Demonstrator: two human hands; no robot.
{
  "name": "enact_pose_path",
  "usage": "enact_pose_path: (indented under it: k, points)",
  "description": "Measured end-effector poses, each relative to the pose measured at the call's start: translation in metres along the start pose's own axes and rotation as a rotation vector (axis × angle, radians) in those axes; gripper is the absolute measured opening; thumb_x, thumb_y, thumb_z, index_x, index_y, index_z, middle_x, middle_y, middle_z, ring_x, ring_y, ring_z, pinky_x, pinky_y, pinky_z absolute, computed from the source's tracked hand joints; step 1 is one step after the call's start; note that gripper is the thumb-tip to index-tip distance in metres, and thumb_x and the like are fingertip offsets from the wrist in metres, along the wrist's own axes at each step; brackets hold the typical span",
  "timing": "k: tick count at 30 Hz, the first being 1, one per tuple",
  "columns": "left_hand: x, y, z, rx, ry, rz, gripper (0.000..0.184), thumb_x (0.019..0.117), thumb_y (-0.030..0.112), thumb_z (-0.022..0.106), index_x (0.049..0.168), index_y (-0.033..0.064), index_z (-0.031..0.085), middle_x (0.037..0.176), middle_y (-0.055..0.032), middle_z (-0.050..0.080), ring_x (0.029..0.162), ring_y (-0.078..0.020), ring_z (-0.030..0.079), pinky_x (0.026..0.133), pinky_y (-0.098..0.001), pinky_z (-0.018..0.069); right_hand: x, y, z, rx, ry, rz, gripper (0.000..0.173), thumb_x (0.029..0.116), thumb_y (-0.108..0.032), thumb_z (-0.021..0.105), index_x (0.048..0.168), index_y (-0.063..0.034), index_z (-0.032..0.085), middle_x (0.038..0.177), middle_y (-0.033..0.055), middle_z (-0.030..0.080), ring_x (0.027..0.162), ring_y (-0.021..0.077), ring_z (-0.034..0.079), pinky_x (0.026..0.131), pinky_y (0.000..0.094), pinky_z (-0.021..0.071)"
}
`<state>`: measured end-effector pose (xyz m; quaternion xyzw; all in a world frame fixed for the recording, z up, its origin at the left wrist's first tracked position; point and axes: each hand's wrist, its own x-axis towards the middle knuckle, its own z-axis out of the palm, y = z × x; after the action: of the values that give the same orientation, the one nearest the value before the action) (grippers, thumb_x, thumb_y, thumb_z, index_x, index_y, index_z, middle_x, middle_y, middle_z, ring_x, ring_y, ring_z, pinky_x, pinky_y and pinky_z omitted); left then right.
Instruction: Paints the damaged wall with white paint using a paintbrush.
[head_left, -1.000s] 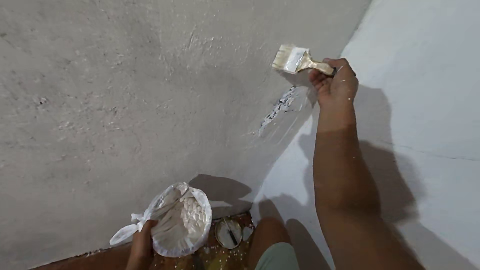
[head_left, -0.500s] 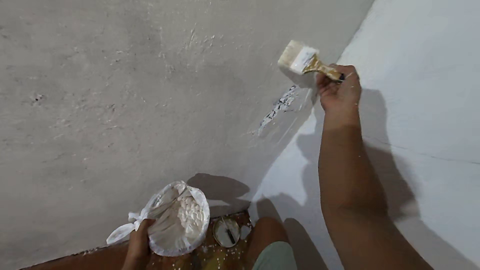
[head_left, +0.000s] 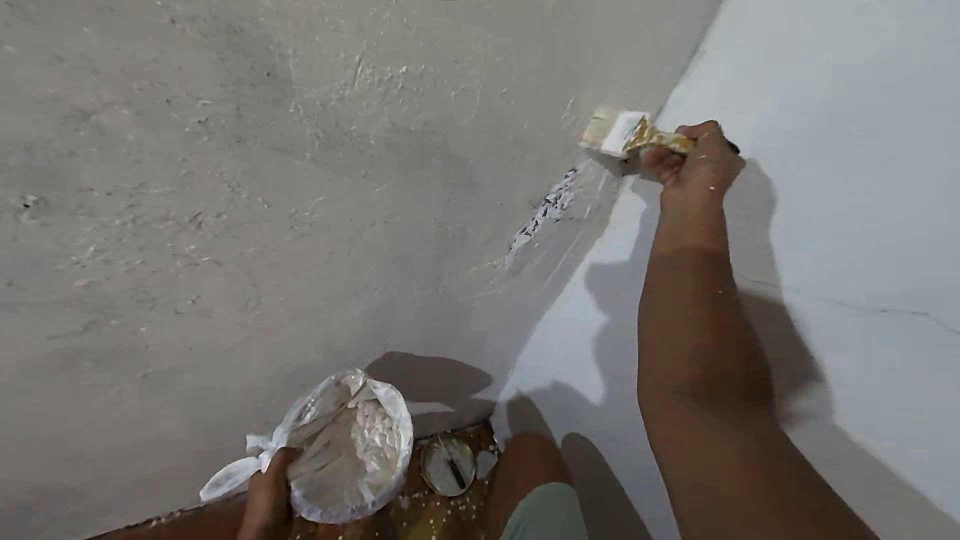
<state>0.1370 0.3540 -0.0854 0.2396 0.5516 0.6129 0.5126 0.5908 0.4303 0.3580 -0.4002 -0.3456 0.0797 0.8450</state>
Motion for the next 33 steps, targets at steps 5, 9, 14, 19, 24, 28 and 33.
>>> enact_pose_path:
  k: [5, 9, 14, 19, 24, 28, 33]
  points:
    - [-0.002, 0.002, 0.0, -0.027, -0.007, 0.025, 0.02, 0.0949, 0.017, 0.054, 0.108, 0.003, 0.057, 0.08, -0.0006, 0.065, 0.069, -0.0075, 0.066, 0.062, -0.0292, 0.0582, -0.01, -0.004, 0.008, 0.006, -0.113, -0.041, 0.022, 0.1055, -0.015, 0.051, 0.117, 0.0025, 0.058, 0.087, 0.0078, 0.067, 0.068, 0.0162, 0.069, 0.066, 0.0307, 0.0621]
    - [-0.002, 0.001, 0.0, -0.003, 0.011, 0.002, 0.028, 0.094, 0.019, 0.055, 0.115, 0.0006, 0.056, 0.085, -0.0037, 0.064, 0.072, -0.0099, 0.065, 0.064, -0.0324, 0.0578, -0.006, -0.01, 0.001, -0.05, -0.091, -0.045, 0.023, 0.1038, -0.015, 0.053, 0.117, 0.0019, 0.058, 0.087, 0.0077, 0.068, 0.067, 0.0166, 0.07, 0.065, 0.0311, 0.0625]
    - [-0.005, 0.003, 0.001, 0.005, 0.024, -0.007, 0.026, 0.0943, 0.018, 0.056, 0.113, 0.001, 0.057, 0.083, -0.0033, 0.064, 0.069, -0.0088, 0.065, 0.063, -0.031, 0.0574, -0.006, 0.001, 0.003, -0.103, -0.102, -0.049, 0.026, 0.1048, -0.019, 0.054, 0.119, 0.0017, 0.06, 0.088, 0.0076, 0.068, 0.067, 0.0157, 0.07, 0.066, 0.0306, 0.0626]
    - [0.0, -0.002, -0.002, 0.011, 0.002, 0.003, 0.031, 0.0935, 0.02, 0.056, 0.118, -0.0001, 0.055, 0.088, -0.0038, 0.063, 0.074, -0.0086, 0.064, 0.066, -0.0321, 0.0569, -0.007, -0.036, 0.018, -0.014, -0.108, -0.128, 0.022, 0.1055, -0.016, 0.051, 0.114, 0.0022, 0.058, 0.081, 0.0065, 0.067, 0.065, 0.0163, 0.069, 0.065, 0.0318, 0.0627]
    - [0.006, -0.004, -0.001, 0.012, 0.002, 0.017, 0.03, 0.0935, 0.018, 0.057, 0.117, 0.0, 0.055, 0.087, -0.0038, 0.063, 0.073, -0.0089, 0.064, 0.066, -0.0324, 0.0571, 0.0, -0.064, 0.053, 0.14, -0.284, -0.079, 0.024, 0.1068, -0.013, 0.051, 0.126, 0.0018, 0.053, 0.094, 0.0095, 0.065, 0.074, 0.017, 0.069, 0.071, 0.0302, 0.062]
    - [0.004, 0.0, -0.003, 0.006, 0.015, 0.031, 0.026, 0.0926, 0.018, 0.057, 0.113, 0.0015, 0.056, 0.083, -0.001, 0.063, 0.07, -0.0066, 0.063, 0.064, -0.0304, 0.0568, 0.036, -0.027, 0.017, 0.099, -0.181, -0.106, 0.031, 0.1038, -0.011, 0.057, 0.13, 0.0044, 0.052, 0.104, 0.0129, 0.065, 0.079, 0.019, 0.07, 0.073, 0.0325, 0.0627]
    - [-0.003, 0.008, -0.008, -0.016, -0.017, 0.024, 0.028, 0.0972, 0.019, 0.051, 0.118, 0.0012, 0.054, 0.09, -0.0021, 0.062, 0.077, -0.0075, 0.063, 0.07, -0.0318, 0.057, 0.052, -0.007, -0.025, -0.011, 0.018, -0.092, 0.033, 0.1035, -0.012, 0.059, 0.131, 0.0048, 0.051, 0.104, 0.0133, 0.064, 0.075, 0.0178, 0.071, 0.07, 0.0316, 0.0635]
